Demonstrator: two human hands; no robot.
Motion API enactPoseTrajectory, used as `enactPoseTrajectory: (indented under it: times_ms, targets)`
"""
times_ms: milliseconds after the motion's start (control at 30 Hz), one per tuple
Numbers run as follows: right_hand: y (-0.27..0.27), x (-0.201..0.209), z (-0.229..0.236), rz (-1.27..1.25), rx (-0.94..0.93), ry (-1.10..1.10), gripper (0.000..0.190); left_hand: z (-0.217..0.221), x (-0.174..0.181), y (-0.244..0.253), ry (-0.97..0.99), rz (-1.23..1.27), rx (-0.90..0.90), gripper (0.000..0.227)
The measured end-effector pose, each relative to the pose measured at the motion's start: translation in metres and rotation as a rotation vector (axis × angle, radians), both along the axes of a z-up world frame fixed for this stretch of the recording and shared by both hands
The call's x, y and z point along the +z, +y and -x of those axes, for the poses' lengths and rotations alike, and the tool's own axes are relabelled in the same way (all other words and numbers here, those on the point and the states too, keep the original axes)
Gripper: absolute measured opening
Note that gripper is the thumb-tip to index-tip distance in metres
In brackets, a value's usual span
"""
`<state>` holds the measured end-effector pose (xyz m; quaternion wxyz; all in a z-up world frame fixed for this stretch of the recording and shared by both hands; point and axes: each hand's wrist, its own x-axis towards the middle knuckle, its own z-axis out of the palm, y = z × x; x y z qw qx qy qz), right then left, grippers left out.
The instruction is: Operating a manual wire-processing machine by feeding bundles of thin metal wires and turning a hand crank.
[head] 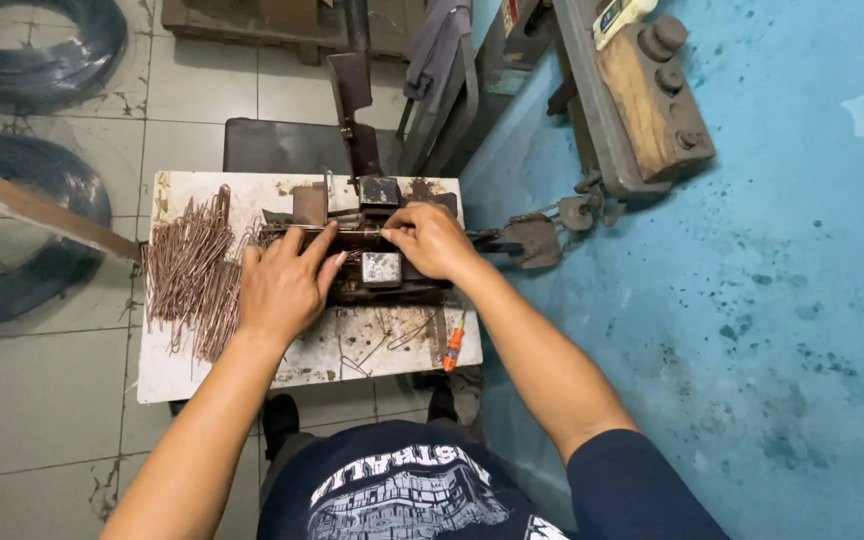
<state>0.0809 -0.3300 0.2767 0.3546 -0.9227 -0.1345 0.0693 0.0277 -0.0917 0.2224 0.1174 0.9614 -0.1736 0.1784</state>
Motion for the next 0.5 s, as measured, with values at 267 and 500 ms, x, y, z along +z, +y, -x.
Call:
enactPoseTrajectory:
  times_ms: [267,500]
  targets:
    - [0.023,-0.035,0.027,0.055,-0.015,-0.206,0.014,-0.021,-0.002,-0.010,0.250,-0.084,0.041,0.042]
    - [0.069,-0.061,0.099,0.046,0.100,-0.218,0.018,-0.054,-0.036,-0.016,0.470,-0.010,0.059,0.032]
